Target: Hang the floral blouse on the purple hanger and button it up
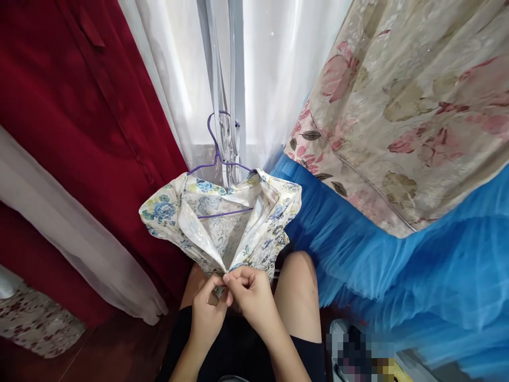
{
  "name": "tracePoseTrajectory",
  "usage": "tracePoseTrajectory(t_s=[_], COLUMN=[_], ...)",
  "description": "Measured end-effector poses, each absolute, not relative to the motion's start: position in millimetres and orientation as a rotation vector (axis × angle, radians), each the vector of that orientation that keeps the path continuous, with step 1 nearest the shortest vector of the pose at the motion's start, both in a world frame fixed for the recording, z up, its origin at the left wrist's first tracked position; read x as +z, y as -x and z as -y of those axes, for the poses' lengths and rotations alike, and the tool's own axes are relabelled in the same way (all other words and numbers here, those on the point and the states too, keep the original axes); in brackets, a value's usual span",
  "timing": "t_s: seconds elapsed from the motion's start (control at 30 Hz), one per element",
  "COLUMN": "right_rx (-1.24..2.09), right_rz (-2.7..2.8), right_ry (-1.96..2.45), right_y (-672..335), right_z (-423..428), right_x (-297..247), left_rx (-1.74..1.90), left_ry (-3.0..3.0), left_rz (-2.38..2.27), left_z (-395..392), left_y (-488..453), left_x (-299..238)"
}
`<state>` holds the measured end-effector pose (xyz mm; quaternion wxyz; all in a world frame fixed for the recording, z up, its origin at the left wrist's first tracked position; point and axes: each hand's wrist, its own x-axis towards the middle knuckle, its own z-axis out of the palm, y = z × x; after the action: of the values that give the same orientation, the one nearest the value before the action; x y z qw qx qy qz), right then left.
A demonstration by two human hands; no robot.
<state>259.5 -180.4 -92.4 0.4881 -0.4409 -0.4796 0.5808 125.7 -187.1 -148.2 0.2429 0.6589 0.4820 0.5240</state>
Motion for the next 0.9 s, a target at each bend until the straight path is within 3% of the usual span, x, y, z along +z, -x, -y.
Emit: tracePoseTrajectory(t_s=[0.37, 0.63, 0.73, 0.9], right_rx=[1.153, 1.264, 1.285, 1.25], right_rz=[1.155, 1.103, 1.09, 1.158], right_ry=[0.819, 0.667, 0.668, 0.691], right_y=[-250.8, -253.4, -251.4, -255.0], right_z=[95.5, 102.6, 112.5, 119.7], right_x=[26.1, 33.9, 20.8, 16.3], left_rx=[1.11, 0.893, 1.086, 1.678], left_ry=[-1.982, -1.892, -1.901, -2.016], left_rz=[-1.292, -1.187, -1.096, -0.933], left_z=[177.5, 162.8, 153.4, 127.2], left_y=[-103.1, -86.8, -84.1, -87.9], left_x=[-133.4, -133.3, -107.3, -19.2])
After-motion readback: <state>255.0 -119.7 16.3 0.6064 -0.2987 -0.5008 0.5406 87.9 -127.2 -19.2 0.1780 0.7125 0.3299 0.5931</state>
